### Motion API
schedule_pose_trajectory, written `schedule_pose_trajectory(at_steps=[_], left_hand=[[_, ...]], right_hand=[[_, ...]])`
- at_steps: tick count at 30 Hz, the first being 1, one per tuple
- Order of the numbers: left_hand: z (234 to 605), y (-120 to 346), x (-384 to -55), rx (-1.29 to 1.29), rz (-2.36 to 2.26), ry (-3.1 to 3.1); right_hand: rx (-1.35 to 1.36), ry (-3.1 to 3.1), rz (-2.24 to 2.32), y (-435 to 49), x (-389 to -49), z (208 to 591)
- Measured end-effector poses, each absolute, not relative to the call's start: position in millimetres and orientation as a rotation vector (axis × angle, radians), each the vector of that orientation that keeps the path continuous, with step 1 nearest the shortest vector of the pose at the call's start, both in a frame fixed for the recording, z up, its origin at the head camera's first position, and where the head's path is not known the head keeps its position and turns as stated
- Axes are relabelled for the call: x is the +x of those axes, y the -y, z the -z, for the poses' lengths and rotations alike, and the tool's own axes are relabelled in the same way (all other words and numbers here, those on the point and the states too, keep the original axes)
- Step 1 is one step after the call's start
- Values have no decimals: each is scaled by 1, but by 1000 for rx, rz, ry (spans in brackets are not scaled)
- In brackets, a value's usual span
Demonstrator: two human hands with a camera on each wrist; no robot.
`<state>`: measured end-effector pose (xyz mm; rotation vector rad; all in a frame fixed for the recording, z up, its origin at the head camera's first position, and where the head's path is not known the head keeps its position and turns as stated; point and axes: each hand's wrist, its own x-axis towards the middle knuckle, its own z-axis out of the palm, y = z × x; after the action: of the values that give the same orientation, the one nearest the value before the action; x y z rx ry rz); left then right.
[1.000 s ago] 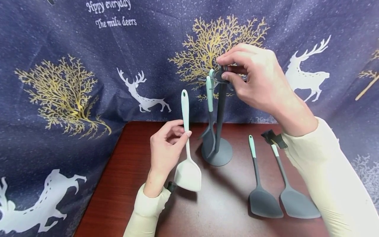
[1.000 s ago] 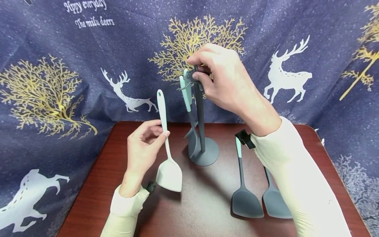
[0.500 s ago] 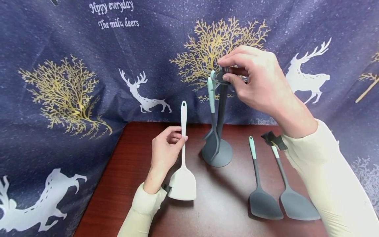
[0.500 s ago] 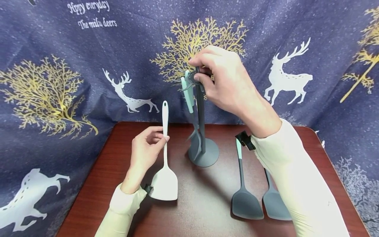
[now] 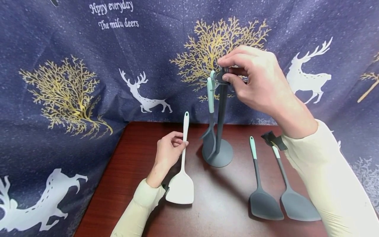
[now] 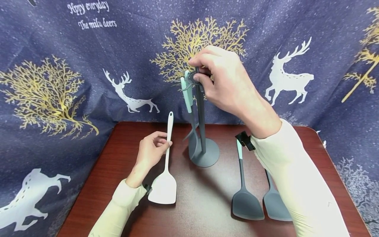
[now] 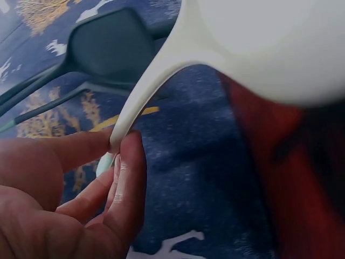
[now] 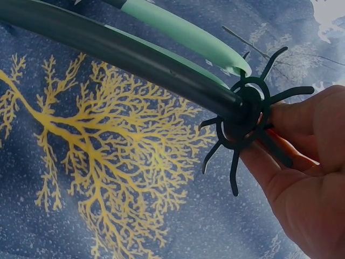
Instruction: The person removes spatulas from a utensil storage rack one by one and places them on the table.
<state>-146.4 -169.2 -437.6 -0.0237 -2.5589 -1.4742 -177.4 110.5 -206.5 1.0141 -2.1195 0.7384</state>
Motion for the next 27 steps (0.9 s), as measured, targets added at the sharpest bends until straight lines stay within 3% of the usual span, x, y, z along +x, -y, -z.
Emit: schedule_pose_trajectory(at_steps=[27], left_hand=[[491, 164, -175, 58, 1560, 2817]], right_hand=[[1026, 2111, -710, -111, -177, 206]])
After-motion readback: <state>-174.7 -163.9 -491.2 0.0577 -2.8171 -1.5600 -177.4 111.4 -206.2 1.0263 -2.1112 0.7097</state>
